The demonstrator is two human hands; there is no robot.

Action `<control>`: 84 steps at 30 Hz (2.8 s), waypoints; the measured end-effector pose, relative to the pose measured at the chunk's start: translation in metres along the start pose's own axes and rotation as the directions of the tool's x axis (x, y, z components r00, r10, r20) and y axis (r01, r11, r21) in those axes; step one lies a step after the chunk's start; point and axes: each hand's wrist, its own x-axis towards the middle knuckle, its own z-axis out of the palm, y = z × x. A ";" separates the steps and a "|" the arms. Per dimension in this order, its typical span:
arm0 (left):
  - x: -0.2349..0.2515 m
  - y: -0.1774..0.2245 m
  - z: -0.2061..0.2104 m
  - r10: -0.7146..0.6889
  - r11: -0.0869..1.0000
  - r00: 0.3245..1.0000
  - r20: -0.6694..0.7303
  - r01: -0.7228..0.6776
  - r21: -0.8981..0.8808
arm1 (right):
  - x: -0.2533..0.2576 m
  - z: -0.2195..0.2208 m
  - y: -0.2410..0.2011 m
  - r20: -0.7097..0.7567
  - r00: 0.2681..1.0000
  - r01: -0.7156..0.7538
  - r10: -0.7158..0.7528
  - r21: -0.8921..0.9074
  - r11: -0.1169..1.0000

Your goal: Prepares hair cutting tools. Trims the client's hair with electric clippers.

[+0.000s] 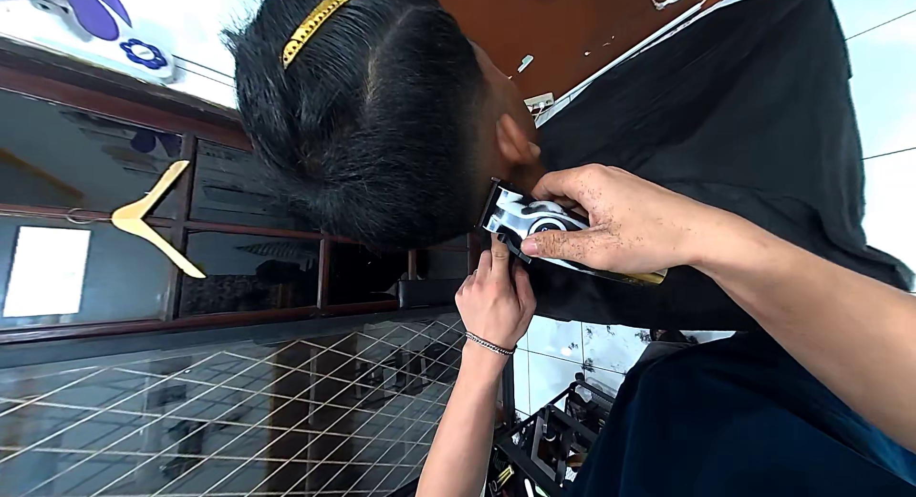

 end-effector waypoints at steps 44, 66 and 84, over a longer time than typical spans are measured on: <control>-0.002 0.002 -0.001 -0.029 0.999 1.000 -0.001 0.029 0.014 | 0.006 -0.012 0.001 0.033 0.999 0.028 -0.029 0.033 0.999; -0.023 0.004 -0.043 0.160 0.884 0.971 -0.175 -0.220 -0.412 | -0.046 -0.028 0.002 -0.092 0.944 0.324 -0.317 0.439 0.838; -0.003 -0.012 -0.041 0.302 0.939 0.936 -0.180 -0.325 -0.110 | -0.072 0.033 0.001 -0.605 0.793 0.338 0.074 0.537 0.773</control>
